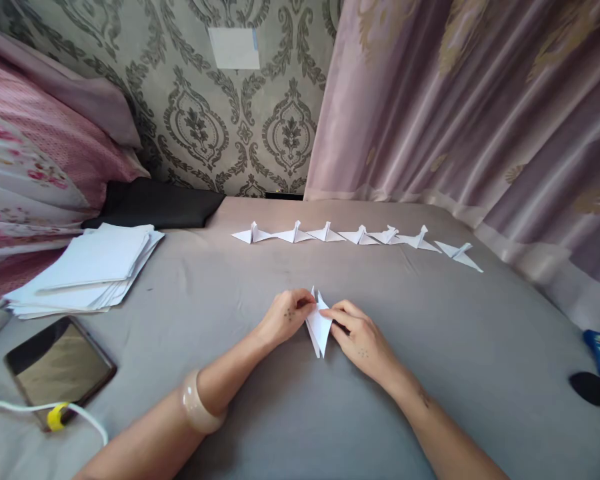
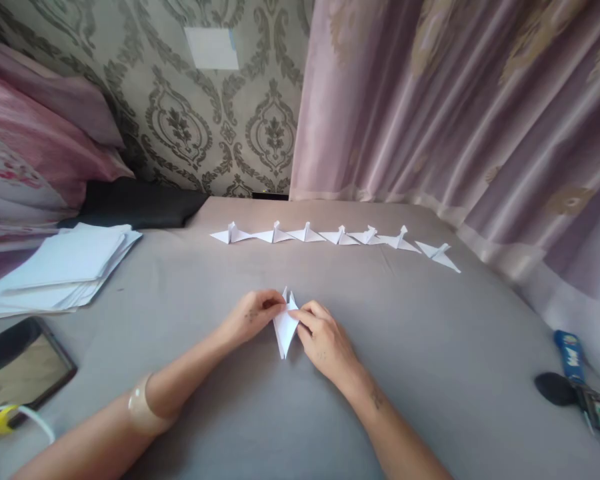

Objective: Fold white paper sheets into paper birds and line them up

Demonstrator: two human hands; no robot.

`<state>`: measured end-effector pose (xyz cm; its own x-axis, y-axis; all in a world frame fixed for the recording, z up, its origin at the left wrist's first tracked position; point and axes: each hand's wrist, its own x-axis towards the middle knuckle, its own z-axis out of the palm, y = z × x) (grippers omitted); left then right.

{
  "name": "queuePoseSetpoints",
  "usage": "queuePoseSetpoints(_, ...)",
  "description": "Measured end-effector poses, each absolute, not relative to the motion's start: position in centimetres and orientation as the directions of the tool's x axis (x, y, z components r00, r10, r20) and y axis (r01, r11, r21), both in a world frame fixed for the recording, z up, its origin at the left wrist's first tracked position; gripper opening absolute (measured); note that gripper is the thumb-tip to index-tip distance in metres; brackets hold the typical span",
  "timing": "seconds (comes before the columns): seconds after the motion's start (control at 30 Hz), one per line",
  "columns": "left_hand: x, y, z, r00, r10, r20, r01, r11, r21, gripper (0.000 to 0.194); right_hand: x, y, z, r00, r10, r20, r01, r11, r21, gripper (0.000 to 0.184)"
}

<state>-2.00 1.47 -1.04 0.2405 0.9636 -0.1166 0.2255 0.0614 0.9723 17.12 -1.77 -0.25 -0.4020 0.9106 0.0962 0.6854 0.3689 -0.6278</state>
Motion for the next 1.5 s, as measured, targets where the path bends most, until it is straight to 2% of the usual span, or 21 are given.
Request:
queuePoseSetpoints(0.07,-2.7,1.6,-0.8,0.275,0.959,-0.069,0.333,-0.028,0.943,0.006,17.0,-2.0,-0.8,-0.397,0.912,0.098,0.725,0.377,-0.576,0.034)
queuePoseSetpoints(0.17,-3.7,1.7,-0.2,0.385,0.921,-0.055,0.419,-0.121,0.9,0.017,16.7,-2.2,-1.1,-0.386,0.918,0.093,0.757,0.373,-0.536,0.034)
queuePoseSetpoints(0.27,-4.2,1.7,0.4,0.532,0.842,-0.088,0.502,-0.23,0.833,0.024,16.4,-2.1,-1.1,-0.351,0.934,0.062,0.761,0.323,-0.562,0.032)
queuePoseSetpoints(0.33,-4.3,1.7,0.5,0.565,0.817,-0.115,0.564,-0.28,0.777,0.023,16.4,-1.9,-1.0,-0.3,0.954,0.026,0.757,0.254,-0.602,0.028)
queuePoseSetpoints(0.47,-4.1,1.8,0.7,0.52,0.845,-0.128,0.61,-0.262,0.748,0.013,16.6,-1.7,-0.9,-0.246,0.969,-0.028,0.723,0.164,-0.671,0.022)
queuePoseSetpoints(0.6,-4.0,1.9,0.9,0.485,0.864,-0.138,0.65,-0.251,0.717,0.017,16.8,-1.6,-0.7,-0.227,0.973,-0.049,0.704,0.129,-0.698,0.026)
queuePoseSetpoints(0.8,-3.6,1.7,0.8,0.422,0.894,-0.149,0.697,-0.215,0.684,0.024,16.6,-1.1,-0.5,-0.149,0.987,-0.057,0.733,0.071,-0.677,0.025)
queuePoseSetpoints(1.2,-3.1,1.5,0.0,0.404,0.906,-0.122,0.721,-0.233,0.652,0.019,16.1,-1.0,-1.1,-0.145,0.989,-0.024,0.798,0.103,-0.594,0.023)
queuePoseSetpoints(1.33,-3.0,1.2,-0.4,0.427,0.897,-0.112,0.759,-0.289,0.583,0.018,16.1,-1.3,-1.4,-0.163,0.987,-0.011,0.826,0.131,-0.548,0.023)
queuePoseSetpoints(1.5,-2.8,0.4,-0.5,0.478,0.876,0.06,0.788,-0.458,0.412,0.011,16.0,-1.6,-1.7,-0.18,0.979,0.09,0.84,0.201,-0.504,0.019)
